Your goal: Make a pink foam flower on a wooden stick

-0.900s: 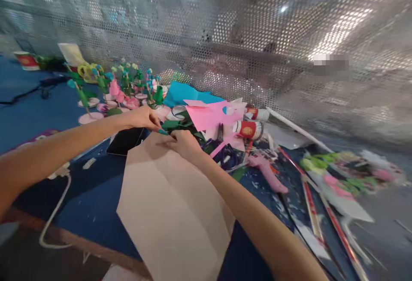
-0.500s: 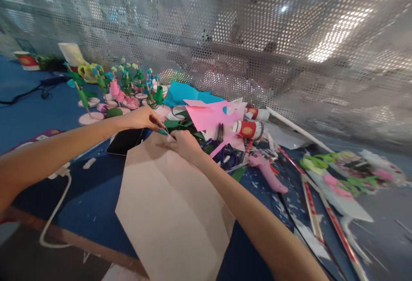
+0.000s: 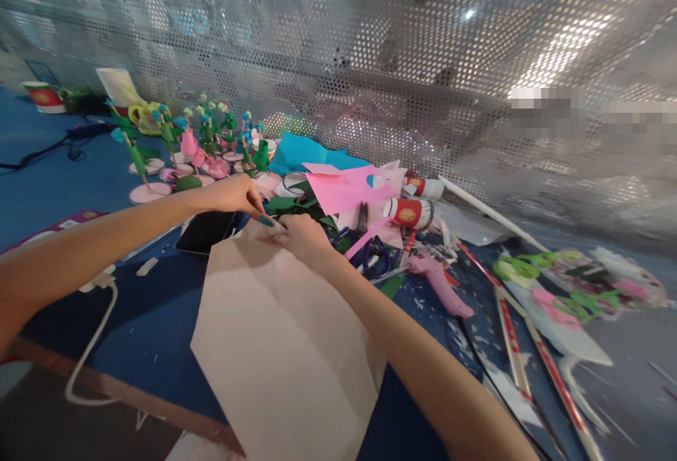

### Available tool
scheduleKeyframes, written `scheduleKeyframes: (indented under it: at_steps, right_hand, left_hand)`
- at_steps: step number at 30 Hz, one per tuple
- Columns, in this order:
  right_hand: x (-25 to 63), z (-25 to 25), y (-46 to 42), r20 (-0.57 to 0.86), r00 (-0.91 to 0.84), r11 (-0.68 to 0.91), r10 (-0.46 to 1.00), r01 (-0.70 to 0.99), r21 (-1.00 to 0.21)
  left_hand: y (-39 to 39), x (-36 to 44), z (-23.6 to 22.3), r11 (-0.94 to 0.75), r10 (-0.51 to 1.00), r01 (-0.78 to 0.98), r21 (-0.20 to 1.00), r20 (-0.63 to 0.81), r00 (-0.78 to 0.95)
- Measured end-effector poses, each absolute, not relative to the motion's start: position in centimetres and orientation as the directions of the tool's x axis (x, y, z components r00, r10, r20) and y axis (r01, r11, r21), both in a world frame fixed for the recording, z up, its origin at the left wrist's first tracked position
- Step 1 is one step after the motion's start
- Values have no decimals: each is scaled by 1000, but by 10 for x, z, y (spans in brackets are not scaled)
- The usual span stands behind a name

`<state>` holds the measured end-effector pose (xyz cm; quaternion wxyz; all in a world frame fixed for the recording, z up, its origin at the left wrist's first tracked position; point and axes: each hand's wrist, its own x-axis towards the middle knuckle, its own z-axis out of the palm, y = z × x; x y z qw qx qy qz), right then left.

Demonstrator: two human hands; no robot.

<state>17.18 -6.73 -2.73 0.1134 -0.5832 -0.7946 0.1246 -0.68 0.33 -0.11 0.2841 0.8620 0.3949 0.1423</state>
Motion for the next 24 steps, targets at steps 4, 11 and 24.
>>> scheduleKeyframes:
  at_steps: [4,11,24]
  right_hand:
    - [171,-26,-69,31,-296,292,955,909,-297]
    - [170,-26,-69,20,-301,293,953,911,-291]
    - [170,-22,-72,201,-359,410,911,829,-379]
  left_hand:
    - [3,-6,0,-494,785,646,582,-21,619]
    - [0,-5,2,-476,800,667,573,-33,599]
    - [-16,3,4,-559,762,627,543,36,647]
